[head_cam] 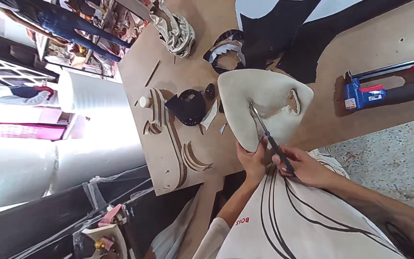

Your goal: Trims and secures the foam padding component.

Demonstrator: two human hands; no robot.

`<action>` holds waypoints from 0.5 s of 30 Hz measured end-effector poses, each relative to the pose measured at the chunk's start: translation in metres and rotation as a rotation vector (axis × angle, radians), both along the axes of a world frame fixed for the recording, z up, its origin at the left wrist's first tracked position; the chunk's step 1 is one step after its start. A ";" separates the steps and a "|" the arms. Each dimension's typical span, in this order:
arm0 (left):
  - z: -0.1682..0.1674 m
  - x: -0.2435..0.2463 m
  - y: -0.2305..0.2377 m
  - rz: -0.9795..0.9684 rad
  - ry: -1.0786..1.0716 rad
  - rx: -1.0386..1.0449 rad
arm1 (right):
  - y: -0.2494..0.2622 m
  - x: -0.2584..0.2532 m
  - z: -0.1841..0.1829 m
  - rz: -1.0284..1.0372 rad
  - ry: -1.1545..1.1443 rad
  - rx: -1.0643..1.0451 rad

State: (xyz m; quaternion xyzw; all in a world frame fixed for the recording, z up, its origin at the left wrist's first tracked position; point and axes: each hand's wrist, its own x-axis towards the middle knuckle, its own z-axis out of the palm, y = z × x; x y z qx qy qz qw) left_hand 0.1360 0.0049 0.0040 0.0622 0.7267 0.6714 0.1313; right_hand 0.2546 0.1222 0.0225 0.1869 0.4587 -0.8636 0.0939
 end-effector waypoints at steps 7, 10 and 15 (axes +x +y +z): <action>-0.005 -0.017 0.000 0.072 0.026 -0.073 | 0.009 0.011 0.002 0.031 0.073 -0.135; -0.009 -0.017 -0.002 0.088 0.055 -0.101 | 0.010 0.005 -0.001 0.086 0.090 -0.195; -0.010 -0.009 -0.001 0.047 0.112 -0.084 | 0.005 -0.012 0.002 0.049 0.174 -0.269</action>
